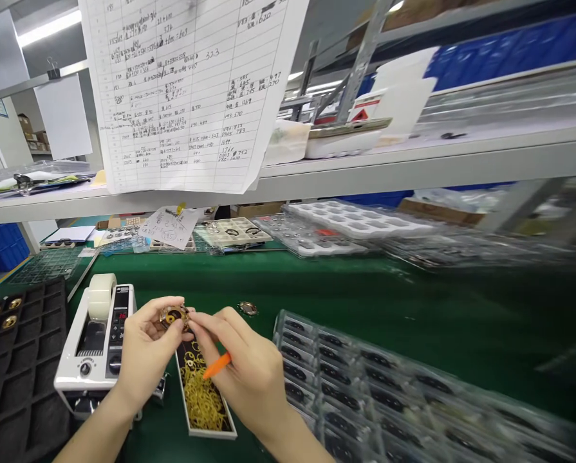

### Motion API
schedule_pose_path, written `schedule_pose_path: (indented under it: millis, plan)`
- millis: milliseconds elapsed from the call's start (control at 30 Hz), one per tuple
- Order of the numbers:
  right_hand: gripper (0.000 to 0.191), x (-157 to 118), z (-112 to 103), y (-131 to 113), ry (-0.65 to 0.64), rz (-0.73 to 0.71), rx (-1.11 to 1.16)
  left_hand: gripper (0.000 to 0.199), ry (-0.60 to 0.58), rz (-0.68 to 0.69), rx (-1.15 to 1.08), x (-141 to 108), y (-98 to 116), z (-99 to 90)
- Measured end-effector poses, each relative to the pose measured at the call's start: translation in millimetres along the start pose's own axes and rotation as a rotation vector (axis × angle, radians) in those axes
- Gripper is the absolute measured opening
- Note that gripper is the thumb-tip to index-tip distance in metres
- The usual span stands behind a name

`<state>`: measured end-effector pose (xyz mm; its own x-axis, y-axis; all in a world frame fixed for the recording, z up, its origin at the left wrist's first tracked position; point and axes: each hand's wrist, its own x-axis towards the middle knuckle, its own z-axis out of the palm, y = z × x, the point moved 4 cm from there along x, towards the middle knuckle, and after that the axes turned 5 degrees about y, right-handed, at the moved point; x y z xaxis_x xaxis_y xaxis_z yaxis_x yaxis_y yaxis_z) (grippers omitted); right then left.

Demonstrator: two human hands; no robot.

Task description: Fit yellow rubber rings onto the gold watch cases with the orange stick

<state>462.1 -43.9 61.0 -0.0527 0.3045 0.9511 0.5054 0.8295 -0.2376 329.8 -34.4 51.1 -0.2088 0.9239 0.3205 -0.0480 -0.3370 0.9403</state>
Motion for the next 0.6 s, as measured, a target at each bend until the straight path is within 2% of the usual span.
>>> schedule_pose_path:
  millis: [167, 400, 533, 600]
  plan:
    - [0.013, -2, 5, 4, 0.047, 0.026, -0.028, 0.034, -0.018, 0.1, 0.177, -10, -5, 4.9]
    - [0.014, -1, 1, 7, -0.002, 0.203, 0.085, 0.04, -0.034, 0.377, 0.309, -24, -4, 11.5]
    - [0.017, 2, 1, 11, -0.038, 0.256, 0.181, 0.037, -0.057, 0.356, 0.338, -23, -4, 12.9]
    - [0.016, 4, 3, 14, -0.102, 0.341, 0.278, 0.036, -0.057, 0.318, 0.343, -18, -7, 11.4]
